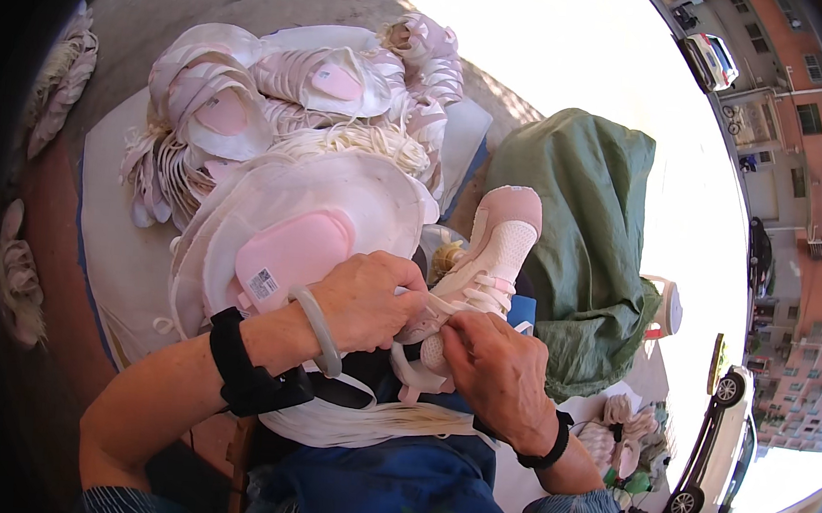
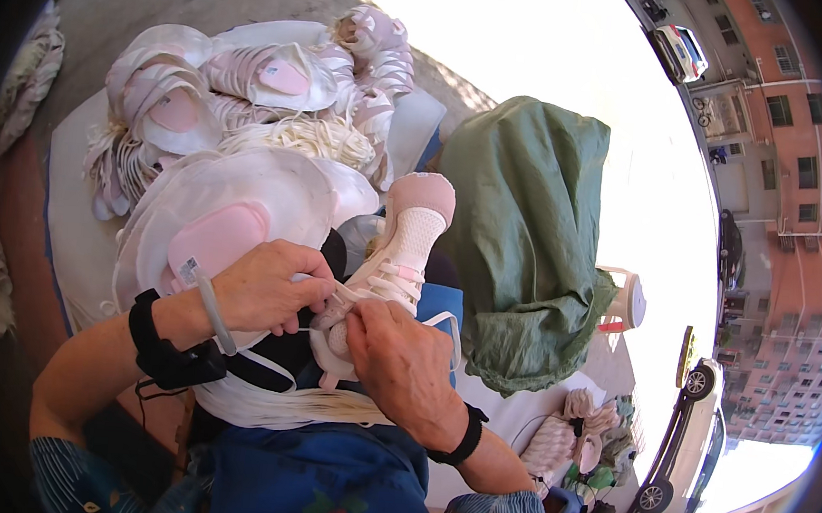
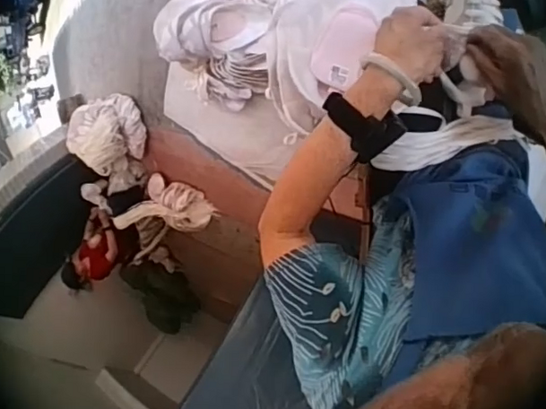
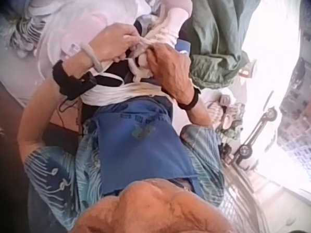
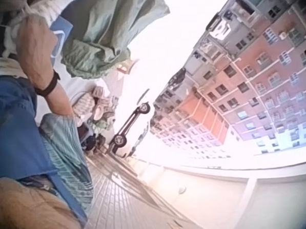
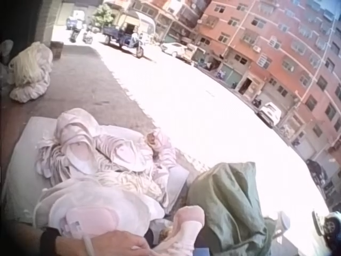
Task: The recorder is lacing up pink and white sneakers and organizing them into stacks.
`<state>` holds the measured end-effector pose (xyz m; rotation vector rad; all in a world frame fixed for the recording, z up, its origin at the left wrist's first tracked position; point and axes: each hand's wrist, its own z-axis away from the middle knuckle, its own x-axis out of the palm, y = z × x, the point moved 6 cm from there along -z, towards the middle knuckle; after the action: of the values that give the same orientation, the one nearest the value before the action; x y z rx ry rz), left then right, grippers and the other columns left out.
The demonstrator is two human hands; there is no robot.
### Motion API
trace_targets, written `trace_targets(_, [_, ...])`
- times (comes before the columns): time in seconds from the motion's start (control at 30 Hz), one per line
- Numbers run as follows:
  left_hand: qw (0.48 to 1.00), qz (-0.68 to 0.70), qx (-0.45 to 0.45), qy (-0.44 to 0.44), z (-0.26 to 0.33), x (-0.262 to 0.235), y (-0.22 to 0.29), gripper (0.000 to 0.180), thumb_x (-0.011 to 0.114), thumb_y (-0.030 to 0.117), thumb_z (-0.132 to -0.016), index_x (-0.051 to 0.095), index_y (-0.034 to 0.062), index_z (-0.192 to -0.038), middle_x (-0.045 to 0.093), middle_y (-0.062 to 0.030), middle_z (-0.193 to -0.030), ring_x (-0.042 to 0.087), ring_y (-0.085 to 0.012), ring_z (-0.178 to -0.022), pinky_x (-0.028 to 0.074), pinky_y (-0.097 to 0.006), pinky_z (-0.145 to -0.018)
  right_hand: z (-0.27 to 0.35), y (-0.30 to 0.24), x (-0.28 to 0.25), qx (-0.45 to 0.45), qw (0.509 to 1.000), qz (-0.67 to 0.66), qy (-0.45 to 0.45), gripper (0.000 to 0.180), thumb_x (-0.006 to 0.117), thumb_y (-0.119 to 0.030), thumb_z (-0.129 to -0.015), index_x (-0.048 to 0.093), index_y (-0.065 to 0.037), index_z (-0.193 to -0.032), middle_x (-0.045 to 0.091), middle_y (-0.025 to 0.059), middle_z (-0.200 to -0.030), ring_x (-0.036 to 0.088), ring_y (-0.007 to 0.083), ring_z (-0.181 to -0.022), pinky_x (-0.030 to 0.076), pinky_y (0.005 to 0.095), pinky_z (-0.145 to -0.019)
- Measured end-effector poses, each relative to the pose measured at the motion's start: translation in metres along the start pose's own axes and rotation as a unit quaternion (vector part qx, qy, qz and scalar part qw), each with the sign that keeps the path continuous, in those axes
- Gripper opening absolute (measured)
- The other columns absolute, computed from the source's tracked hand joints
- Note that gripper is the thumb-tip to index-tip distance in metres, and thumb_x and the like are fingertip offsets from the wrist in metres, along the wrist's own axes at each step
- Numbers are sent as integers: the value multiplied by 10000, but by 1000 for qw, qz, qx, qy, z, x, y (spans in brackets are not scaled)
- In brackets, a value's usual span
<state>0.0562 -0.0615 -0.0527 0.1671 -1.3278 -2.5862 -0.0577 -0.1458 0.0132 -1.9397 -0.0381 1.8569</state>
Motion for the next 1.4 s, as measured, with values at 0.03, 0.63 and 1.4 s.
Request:
trace_targets(0.03, [1000, -7, 2, -5, 0, 0, 2, 187, 548, 168, -908, 642, 7, -921, 652, -62, -783, 613, -130, -550, 507, -255, -485, 0, 0, -1, 7, 1000, -7, -2, 88, 683, -124, -835, 654, -63, -890, 666, 97, -773, 655, 274, -651, 505, 355, -563])
trace_targets(0.63, [997, -52, 52, 20, -9, -1, -2, 195, 587, 176, -865, 679, 6, -892, 678, -156, -856, 654, -252, -767, 528, -338, -723, 1, 1, 2, 25, 996, -79, 11, 139, 683, -88, -836, 662, -35, -963, 659, 148, -808, 653, 330, -691, 513, 373, -600])
trace_targets(1.4, [988, -103, 114, 21, 1, 8, 15, 154, 610, 97, -902, 645, -37, -970, 645, -46, -811, 597, -92, -681, 517, -242, -635, 8, 2, 12, -3, 998, -21, 54, 88, 648, -120, -848, 573, -77, -836, 595, 85, -718, 620, 291, -621, 468, 385, -519])
